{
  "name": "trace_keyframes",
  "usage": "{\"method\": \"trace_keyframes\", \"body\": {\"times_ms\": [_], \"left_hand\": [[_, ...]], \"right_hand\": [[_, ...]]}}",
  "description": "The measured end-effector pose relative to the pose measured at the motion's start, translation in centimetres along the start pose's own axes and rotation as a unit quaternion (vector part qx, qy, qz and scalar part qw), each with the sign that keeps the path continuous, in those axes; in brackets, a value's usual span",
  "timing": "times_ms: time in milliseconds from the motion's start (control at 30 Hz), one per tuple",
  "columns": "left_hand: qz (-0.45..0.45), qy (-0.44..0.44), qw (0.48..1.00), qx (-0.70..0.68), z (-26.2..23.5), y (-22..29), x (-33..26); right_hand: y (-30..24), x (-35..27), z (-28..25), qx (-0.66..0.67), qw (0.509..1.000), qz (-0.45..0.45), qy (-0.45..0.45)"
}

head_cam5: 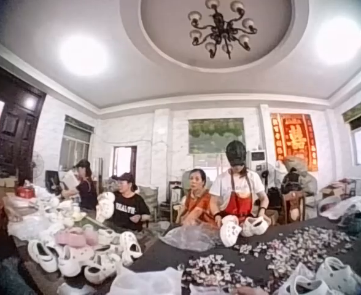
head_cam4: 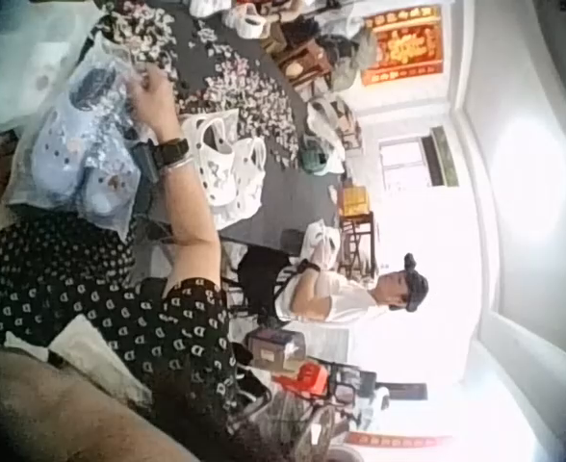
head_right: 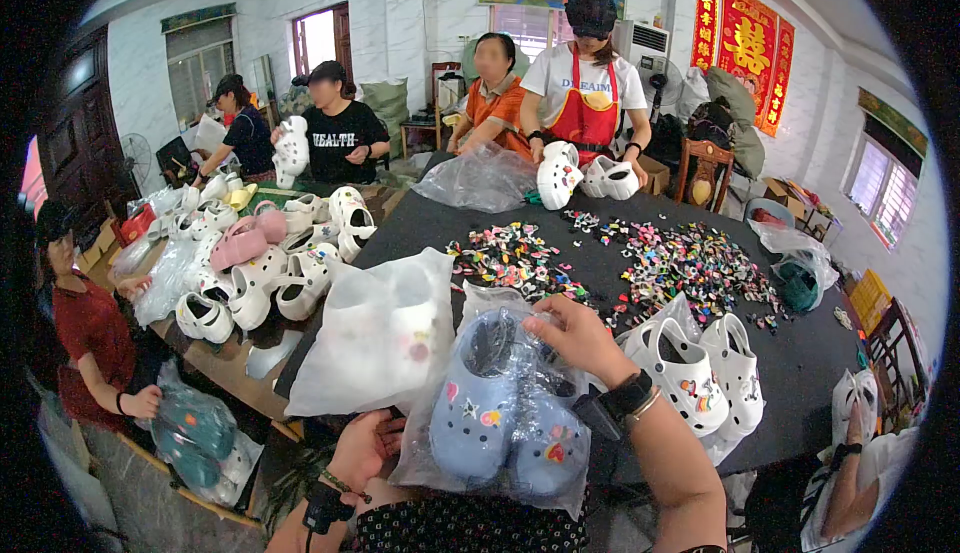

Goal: Decorating clog-style shoes with colorful charms.

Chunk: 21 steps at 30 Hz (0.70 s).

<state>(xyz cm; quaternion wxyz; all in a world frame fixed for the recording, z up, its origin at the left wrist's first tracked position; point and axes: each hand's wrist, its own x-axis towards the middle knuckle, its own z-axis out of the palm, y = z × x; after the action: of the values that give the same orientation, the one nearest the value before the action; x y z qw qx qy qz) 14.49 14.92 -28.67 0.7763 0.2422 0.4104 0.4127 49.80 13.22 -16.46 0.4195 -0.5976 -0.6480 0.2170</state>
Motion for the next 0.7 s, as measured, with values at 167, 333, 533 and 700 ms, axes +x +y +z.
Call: {"method": "trace_keyframes", "body": {"times_ms": [167,333,533,700], "left_hand": [[-0.084,-0.100,0.989,-0.069,1.9,1.4,-1.0],[-0.048,-0.056,0.997,0.002,3.4,2.2,0.2],[-0.007,0.066,0.997,0.044,2.6,-0.3,1.2],[0.047,0.015,0.995,0.092,1.8,1.1,-1.1]], "right_hand": [[0.3,0.4,0.2,0.022,1.000,0.022,-0.001],[-0.2,0.7,0.8,0.026,0.999,0.031,-0.022],[-1.6,0.3,1.6,-0.020,0.999,0.031,-0.012],[-1.1,1.2,0.7,-0.053,0.998,0.003,0.022]]}}
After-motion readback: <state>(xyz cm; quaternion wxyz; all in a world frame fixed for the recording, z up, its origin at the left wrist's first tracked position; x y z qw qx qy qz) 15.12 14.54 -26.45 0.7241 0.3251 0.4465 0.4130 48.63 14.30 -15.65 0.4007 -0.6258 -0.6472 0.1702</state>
